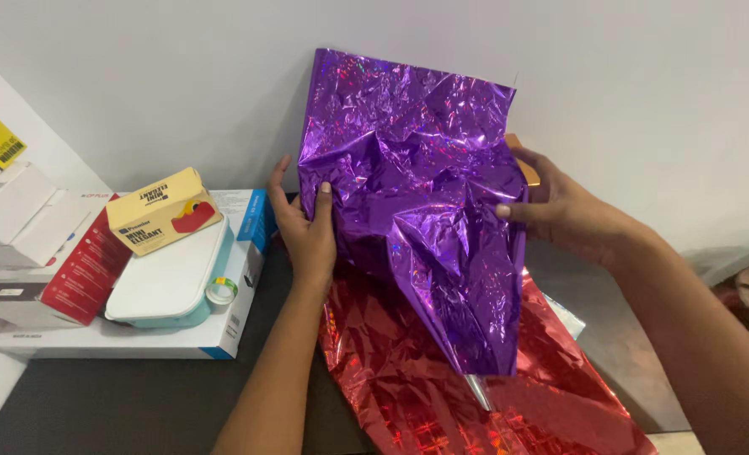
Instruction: The person wraps a small rectangular box with holographic wrapping paper. They cut the paper to size using a utility knife, fold the edges around the box, and secure the package with tape. The wrapped box is then placed on a stack of other items.
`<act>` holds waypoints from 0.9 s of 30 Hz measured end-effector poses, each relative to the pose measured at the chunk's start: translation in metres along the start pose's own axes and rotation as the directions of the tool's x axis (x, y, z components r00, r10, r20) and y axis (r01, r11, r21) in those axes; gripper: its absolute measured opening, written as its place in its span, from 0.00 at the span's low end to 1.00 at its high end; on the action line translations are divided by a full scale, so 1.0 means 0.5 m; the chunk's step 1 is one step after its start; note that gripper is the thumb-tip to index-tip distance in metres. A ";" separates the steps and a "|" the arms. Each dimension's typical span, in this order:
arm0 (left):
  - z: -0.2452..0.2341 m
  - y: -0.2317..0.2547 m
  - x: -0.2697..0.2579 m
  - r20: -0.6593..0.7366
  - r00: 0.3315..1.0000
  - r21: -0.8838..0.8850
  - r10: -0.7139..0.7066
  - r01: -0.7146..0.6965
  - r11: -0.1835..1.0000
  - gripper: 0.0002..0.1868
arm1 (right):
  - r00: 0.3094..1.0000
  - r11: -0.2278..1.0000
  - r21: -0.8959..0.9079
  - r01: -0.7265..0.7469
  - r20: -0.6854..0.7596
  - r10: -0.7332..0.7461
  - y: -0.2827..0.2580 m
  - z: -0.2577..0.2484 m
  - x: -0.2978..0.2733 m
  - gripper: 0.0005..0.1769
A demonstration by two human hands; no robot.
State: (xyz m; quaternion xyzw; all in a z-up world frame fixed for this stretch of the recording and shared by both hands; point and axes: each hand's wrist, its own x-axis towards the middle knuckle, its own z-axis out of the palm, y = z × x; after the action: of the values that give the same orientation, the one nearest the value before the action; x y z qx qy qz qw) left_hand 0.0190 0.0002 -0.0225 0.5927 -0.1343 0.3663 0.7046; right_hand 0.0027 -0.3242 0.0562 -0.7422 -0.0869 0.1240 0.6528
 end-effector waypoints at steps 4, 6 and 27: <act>0.012 0.041 0.012 -0.015 1.000 -0.002 -0.010 0.010 1.000 0.31 | 0.997 0.995 0.090 -0.032 -0.071 0.038 0.014 0.029 -0.023 0.52; 0.017 0.067 0.017 -0.017 0.999 0.054 0.034 -0.033 0.998 0.30 | 0.985 0.976 0.211 -0.055 -0.148 0.088 0.026 0.049 -0.033 0.48; -0.038 0.209 0.106 0.469 0.868 0.120 -0.162 0.120 0.986 0.25 | 0.894 0.871 -0.276 0.405 -0.079 -0.441 -0.049 -0.041 -0.063 0.40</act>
State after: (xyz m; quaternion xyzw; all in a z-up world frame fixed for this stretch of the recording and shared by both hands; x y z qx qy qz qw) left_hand -0.0193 0.0400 0.0828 0.7029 -0.2439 0.1622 0.6482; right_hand -0.0203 -0.3496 0.0853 -0.7889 -0.2168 -0.0863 0.5685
